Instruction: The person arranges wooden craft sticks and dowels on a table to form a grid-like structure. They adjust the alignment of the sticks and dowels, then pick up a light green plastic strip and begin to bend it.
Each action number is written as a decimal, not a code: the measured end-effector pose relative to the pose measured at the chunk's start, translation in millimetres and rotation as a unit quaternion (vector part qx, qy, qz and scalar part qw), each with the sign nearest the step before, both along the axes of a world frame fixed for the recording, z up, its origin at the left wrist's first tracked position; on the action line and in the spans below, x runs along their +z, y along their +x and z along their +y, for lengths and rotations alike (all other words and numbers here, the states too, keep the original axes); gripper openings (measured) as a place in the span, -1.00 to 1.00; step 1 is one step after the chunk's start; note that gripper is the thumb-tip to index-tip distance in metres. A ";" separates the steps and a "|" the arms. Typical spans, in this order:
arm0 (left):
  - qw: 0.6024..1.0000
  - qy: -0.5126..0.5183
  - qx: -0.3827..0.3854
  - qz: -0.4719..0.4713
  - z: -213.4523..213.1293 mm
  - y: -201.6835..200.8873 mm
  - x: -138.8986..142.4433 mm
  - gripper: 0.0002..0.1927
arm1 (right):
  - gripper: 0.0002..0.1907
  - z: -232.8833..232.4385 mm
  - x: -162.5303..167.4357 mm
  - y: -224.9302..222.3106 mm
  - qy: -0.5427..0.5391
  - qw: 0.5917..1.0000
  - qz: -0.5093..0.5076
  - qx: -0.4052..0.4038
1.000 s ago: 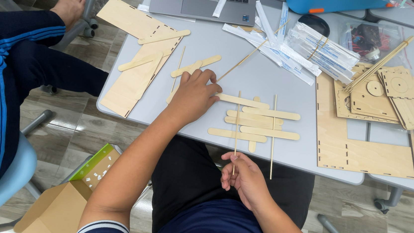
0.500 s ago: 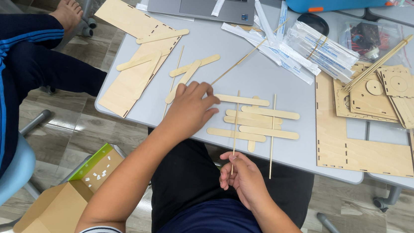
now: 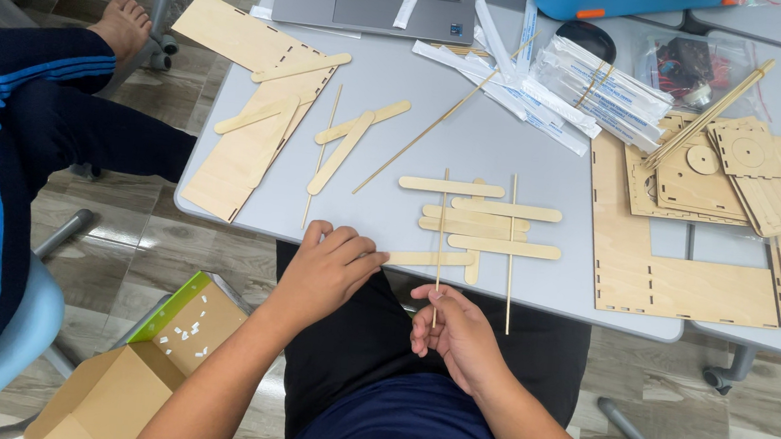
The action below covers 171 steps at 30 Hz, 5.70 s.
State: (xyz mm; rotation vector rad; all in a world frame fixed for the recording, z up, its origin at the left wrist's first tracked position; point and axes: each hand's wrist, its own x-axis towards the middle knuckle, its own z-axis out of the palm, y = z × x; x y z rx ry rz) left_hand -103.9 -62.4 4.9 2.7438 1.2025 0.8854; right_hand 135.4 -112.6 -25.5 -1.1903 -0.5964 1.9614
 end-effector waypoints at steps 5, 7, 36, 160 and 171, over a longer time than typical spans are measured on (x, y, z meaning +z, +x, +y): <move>0.998 0.027 0.047 0.011 -11.8 -26.7 9.1 -0.74 | -0.68 -0.3 0.5 -0.3 -0.001 1.000 -0.005 0.003; 0.996 0.039 0.078 0.009 -15.3 -36.9 18.0 -0.77 | -0.68 0.1 -0.3 -0.6 0.000 1.000 0.001 0.005; 0.984 0.134 0.048 -0.104 4.3 37.8 -17.3 -0.68 | -0.44 -29.3 8.0 44.9 0.010 0.974 -0.194 0.118; 0.710 -0.588 0.122 -0.368 -48.3 70.1 -30.8 -0.67 | -0.27 74.8 49.3 66.8 0.532 0.553 -0.615 0.183; 0.946 -0.154 0.160 -0.236 -21.5 42.0 6.1 -0.82 | -0.39 62.4 57.7 89.8 0.536 0.552 -0.619 0.158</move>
